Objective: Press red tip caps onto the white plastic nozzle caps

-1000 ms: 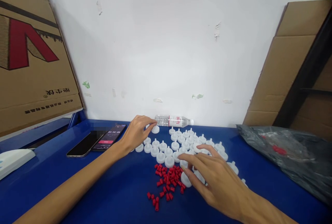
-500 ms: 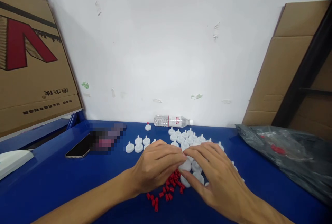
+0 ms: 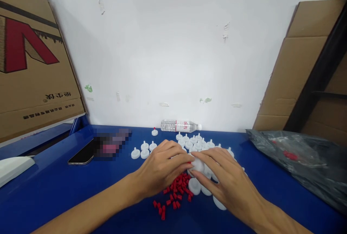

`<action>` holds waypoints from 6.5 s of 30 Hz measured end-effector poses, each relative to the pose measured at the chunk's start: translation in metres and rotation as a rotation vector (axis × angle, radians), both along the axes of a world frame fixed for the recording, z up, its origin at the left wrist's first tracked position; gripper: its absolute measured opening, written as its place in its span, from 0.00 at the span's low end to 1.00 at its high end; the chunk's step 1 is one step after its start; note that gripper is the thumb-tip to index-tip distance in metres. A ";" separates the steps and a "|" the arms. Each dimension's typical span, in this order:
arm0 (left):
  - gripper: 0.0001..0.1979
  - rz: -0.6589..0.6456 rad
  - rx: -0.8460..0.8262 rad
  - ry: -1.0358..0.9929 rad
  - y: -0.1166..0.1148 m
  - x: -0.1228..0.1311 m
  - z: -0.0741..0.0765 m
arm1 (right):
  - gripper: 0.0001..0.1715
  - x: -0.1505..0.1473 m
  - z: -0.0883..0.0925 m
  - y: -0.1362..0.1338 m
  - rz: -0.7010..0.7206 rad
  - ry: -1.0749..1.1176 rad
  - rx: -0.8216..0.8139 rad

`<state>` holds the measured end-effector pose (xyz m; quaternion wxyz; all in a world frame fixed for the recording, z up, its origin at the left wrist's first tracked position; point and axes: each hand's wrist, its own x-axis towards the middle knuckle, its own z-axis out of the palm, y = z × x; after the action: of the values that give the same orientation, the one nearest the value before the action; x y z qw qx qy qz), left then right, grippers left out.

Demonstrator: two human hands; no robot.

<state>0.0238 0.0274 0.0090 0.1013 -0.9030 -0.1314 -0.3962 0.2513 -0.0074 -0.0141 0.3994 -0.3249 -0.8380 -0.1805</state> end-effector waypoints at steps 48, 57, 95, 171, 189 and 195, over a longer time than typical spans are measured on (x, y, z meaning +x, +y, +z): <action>0.08 -0.038 -0.431 -0.053 -0.013 0.002 0.002 | 0.18 0.003 0.008 -0.003 0.083 0.025 0.086; 0.09 0.671 -0.283 0.096 0.035 -0.032 0.025 | 0.19 0.005 0.017 -0.007 -0.005 0.038 0.013; 0.38 0.567 -0.808 0.220 0.089 -0.082 0.016 | 0.11 0.000 0.012 -0.007 0.114 0.020 -0.070; 0.20 0.456 -0.337 0.266 0.065 -0.054 0.003 | 0.23 0.001 0.004 -0.006 0.002 -0.016 -0.216; 0.29 0.554 -0.435 0.269 0.065 -0.058 0.000 | 0.18 0.001 0.007 -0.007 0.035 -0.035 -0.231; 0.30 0.778 -0.416 0.216 0.068 -0.063 0.009 | 0.19 0.002 0.008 -0.006 0.047 -0.060 -0.246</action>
<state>-0.0397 0.0955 0.0182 0.0719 -0.8239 -0.5263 -0.1974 0.2536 -0.0138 -0.0059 0.3356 -0.3463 -0.8727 -0.0768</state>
